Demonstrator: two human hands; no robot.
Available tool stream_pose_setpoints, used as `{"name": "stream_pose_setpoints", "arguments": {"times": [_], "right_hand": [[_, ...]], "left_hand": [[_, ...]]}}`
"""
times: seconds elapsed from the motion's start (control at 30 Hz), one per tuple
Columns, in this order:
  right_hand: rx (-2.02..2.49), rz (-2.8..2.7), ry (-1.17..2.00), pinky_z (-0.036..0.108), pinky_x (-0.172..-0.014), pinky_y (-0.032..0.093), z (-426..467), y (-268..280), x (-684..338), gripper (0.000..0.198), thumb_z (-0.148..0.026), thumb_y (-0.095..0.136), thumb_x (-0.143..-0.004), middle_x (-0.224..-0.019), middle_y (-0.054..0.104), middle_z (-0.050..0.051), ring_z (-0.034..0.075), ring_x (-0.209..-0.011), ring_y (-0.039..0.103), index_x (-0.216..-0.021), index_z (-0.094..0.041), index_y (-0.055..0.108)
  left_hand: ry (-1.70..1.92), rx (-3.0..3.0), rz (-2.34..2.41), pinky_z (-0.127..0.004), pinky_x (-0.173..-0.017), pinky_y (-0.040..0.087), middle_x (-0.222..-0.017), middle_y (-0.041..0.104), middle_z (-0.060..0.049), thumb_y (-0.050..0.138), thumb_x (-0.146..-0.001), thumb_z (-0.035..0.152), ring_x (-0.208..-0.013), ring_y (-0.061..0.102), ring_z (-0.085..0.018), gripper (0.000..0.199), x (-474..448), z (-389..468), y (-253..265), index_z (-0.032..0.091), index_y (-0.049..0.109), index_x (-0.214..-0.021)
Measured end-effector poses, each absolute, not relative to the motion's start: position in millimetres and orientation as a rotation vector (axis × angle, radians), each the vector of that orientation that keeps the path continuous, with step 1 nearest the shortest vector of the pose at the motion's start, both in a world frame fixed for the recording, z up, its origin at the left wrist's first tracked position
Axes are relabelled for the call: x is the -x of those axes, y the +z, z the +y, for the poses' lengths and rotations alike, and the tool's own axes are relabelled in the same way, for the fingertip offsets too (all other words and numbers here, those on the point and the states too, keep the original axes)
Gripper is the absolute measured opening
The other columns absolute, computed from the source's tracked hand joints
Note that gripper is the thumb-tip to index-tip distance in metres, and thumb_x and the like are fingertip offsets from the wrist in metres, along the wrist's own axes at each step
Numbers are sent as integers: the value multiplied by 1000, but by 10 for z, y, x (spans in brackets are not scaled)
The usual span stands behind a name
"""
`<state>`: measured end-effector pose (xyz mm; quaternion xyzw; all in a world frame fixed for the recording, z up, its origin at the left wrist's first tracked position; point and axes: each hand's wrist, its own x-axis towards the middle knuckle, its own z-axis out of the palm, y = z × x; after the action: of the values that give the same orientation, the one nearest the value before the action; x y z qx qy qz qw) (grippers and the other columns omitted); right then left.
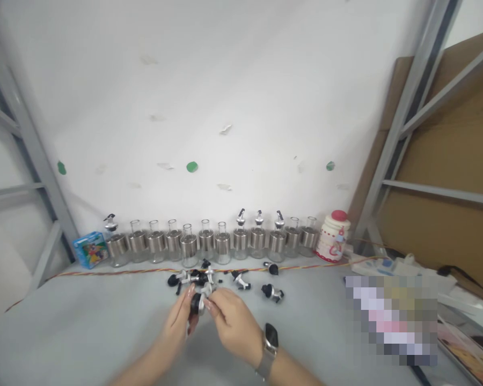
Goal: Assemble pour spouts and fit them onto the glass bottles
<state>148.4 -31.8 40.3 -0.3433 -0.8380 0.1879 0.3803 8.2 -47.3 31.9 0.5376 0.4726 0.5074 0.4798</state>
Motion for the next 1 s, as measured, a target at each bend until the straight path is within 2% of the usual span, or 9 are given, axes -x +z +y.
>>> {"name": "stream_pose_setpoints", "arguments": {"times": [0.3, 0.6, 0.83, 1.0], "right_hand": [[855, -2126, 224, 27, -60, 34, -408, 372, -1442, 18, -16, 34, -87, -66, 48, 2, 16, -65, 44, -73, -19, 43], [878, -2020, 237, 26, -59, 35, -500, 259, -1347, 19, -16, 33, -87, -66, 49, 2, 16, -65, 46, -72, -19, 43], [887, -1993, 365, 25, -59, 34, -497, 288, -1357, 23, -20, 34, -88, -63, 49, 2, 15, -64, 46, -67, -19, 44], [867, -1980, 432, 25, -60, 34, -520, 297, -1362, 25, -23, 34, -88, -63, 49, 2, 14, -63, 45, -66, -19, 44]], "left_hand": [[1312, -1489, 1167, -19, -49, 30, -60, 36, 5, 27, -85, 47, -51, 32, -9, 32, -52, -472, 230, 20, 41, -74], [1364, -1651, 1197, -22, -56, 33, -63, 39, 3, 24, -88, 39, -57, 37, -12, 28, -70, -531, 191, 21, 37, -70], [1370, -1757, 1230, -24, -57, 33, -61, 46, 0, 34, -86, 36, -56, 42, -14, 26, -46, -529, 159, 21, 44, -66], [1360, -1902, 1213, -26, -56, 32, -60, 46, 0, 30, -87, 32, -55, 43, -15, 26, -30, -541, 153, 22, 44, -67]]}}
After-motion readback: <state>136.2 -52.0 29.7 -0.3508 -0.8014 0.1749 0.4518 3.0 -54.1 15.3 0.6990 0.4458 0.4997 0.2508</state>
